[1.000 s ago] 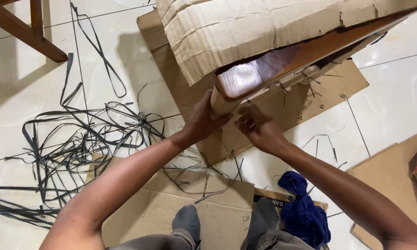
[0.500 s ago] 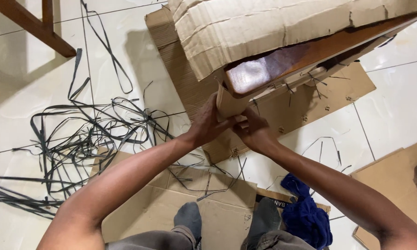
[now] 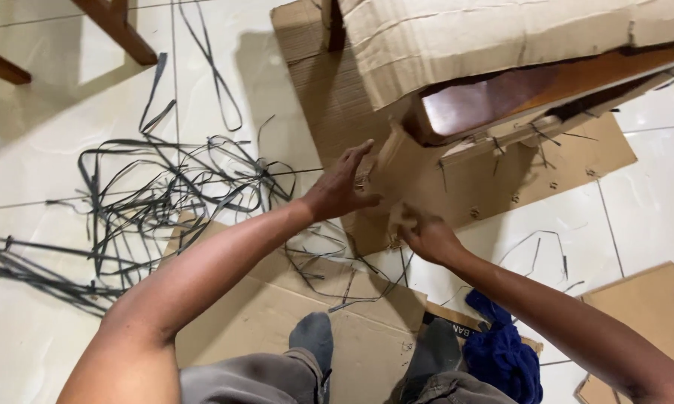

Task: The person wraps a wooden chair in cardboard by hand, securing the cardboard with plastic ties. They thread the ties through holes in the cardboard and around the chair legs, pulling them tight and tucking the ends.

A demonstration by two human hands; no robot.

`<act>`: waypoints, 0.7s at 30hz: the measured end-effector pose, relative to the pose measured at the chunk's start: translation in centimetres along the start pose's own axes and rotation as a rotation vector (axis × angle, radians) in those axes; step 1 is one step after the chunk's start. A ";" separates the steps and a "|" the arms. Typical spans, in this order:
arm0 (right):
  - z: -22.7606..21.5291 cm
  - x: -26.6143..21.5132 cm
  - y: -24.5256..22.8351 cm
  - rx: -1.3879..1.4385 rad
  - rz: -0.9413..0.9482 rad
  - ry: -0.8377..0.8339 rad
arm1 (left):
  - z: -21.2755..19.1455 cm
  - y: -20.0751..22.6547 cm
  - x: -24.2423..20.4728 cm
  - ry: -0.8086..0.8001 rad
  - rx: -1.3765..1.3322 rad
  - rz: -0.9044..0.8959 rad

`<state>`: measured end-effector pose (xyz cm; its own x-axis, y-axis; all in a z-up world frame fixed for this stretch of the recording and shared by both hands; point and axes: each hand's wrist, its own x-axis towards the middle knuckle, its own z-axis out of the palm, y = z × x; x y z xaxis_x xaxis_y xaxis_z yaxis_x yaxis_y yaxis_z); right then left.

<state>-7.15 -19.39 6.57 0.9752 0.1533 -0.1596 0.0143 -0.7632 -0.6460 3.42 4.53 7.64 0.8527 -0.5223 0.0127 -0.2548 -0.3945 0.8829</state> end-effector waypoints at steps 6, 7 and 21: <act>2.7 -0.8 1.5 -0.135 0.062 -0.660 | -7.1 -6.4 -3.3 -0.137 0.266 -0.055; 3.4 -0.8 1.9 -0.152 0.037 -0.730 | -8.1 -9.4 -3.5 -0.154 0.442 -0.142; 7.0 1.0 -5.5 -0.082 -0.077 -0.991 | -18.6 -25.1 -13.8 -0.149 1.009 -0.412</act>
<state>-7.79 -10.61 4.74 0.3471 0.6302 -0.6946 0.1215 -0.7646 -0.6330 6.55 35.68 -5.97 0.9115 -0.2680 -0.3119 -0.2771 -0.9607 0.0157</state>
